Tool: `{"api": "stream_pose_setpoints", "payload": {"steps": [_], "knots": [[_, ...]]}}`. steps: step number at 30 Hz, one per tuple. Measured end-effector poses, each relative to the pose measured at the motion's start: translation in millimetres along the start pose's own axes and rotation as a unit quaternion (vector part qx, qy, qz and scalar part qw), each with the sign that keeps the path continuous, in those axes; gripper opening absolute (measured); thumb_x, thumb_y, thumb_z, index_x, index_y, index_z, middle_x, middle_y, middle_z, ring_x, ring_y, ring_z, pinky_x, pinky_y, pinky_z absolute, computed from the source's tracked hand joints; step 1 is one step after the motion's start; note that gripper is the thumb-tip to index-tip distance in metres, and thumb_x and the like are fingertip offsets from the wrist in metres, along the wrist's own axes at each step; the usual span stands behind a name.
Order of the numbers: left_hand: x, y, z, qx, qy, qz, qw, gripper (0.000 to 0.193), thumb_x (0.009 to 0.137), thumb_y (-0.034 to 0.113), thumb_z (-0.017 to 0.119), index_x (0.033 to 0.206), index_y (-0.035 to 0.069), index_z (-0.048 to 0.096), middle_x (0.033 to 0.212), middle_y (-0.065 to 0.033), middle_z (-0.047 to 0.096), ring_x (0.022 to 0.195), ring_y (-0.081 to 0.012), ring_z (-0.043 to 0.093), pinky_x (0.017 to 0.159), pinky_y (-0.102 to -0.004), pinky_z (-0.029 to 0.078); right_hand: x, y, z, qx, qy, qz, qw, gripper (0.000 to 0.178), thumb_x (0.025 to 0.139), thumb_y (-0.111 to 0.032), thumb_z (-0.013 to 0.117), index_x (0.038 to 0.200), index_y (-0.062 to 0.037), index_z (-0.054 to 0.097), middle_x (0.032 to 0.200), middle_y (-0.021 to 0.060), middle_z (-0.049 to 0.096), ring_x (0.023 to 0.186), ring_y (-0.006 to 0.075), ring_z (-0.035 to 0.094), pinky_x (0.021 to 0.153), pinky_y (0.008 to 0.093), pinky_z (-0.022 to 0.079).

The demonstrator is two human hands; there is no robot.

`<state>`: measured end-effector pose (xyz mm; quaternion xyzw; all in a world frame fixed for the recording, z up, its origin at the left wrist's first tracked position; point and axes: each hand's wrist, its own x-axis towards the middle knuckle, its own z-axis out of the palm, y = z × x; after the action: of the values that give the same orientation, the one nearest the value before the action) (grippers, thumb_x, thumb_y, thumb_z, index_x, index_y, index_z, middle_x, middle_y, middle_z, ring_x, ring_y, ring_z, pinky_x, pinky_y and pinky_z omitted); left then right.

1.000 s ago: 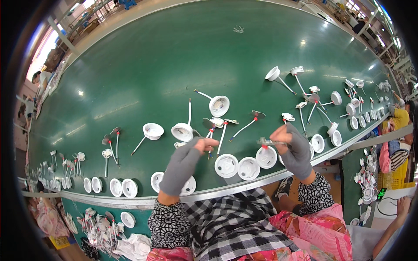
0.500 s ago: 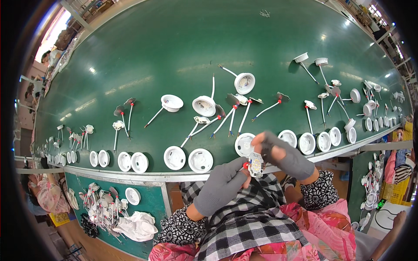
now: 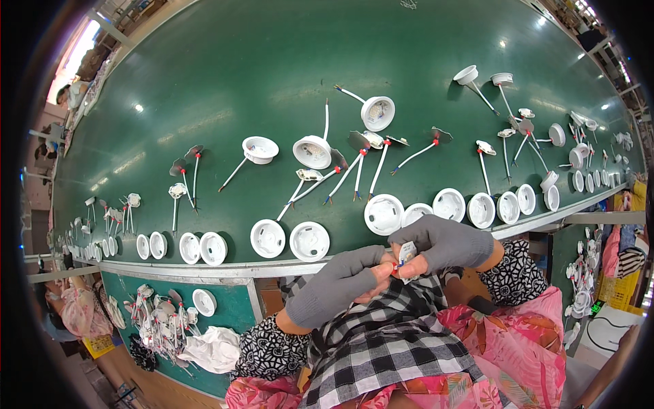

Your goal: The person assembles small circular LED lights by inserting the LED circuit boards into the plastic housings, threading the wires through, snapping the components into place by hand, and placing the assembled units onto the conveyor.

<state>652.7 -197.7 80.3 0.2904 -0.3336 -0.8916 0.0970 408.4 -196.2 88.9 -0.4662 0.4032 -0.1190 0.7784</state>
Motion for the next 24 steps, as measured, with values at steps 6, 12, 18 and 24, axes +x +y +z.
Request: {"api": "stream_pose_setpoints", "payload": {"steps": [6, 12, 18, 24], "knots": [[4, -2, -6, -0.001, -0.001, -0.009, 1.0, 0.02, 0.101, 0.024, 0.056, 0.104, 0.004, 0.057, 0.081, 0.0034, 0.049, 0.065, -0.0026, 0.038, 0.056, -0.0181, 0.031, -1, -7, 0, -0.036, 0.04, 0.005, 0.999, 0.032, 0.085, -0.033, 0.074, 0.089, -0.0017, 0.07, 0.073, 0.001, 0.065, 0.07, 0.004, 0.057, 0.06, 0.022, 0.042], [5, 3, 0, 0.056, 0.054, 0.005, 0.997, 0.016, 0.1, 0.021, 0.057, 0.098, 0.005, 0.058, 0.076, 0.0053, 0.048, 0.064, -0.0017, 0.037, 0.056, -0.0189, 0.029, -2, -7, 4, -0.104, 0.106, -0.025, 0.989, 0.038, 0.08, -0.036, 0.074, 0.09, 0.0011, 0.071, 0.07, 0.0046, 0.064, 0.067, 0.0081, 0.058, 0.061, 0.0267, 0.046], [5, 6, -4, 0.13, 0.051, -0.007, 0.99, 0.014, 0.099, 0.018, 0.058, 0.099, 0.005, 0.06, 0.079, 0.0063, 0.052, 0.067, -0.0005, 0.041, 0.059, -0.0185, 0.033, -2, -10, 3, -0.131, 0.094, 0.035, 0.986, 0.036, 0.079, -0.033, 0.072, 0.09, 0.0011, 0.072, 0.071, 0.0061, 0.065, 0.067, 0.0086, 0.058, 0.062, 0.028, 0.047], [9, -10, -9, 0.261, 0.07, 0.114, 0.956, 0.013, 0.095, 0.013, 0.065, 0.095, 0.001, 0.059, 0.077, 0.0008, 0.054, 0.064, -0.0082, 0.048, 0.059, -0.0263, 0.041, -1, 2, 15, -0.075, 0.124, 0.016, 0.989, 0.03, 0.078, -0.028, 0.071, 0.089, 0.0006, 0.072, 0.072, 0.0046, 0.065, 0.069, 0.0079, 0.058, 0.065, 0.0278, 0.048]]}}
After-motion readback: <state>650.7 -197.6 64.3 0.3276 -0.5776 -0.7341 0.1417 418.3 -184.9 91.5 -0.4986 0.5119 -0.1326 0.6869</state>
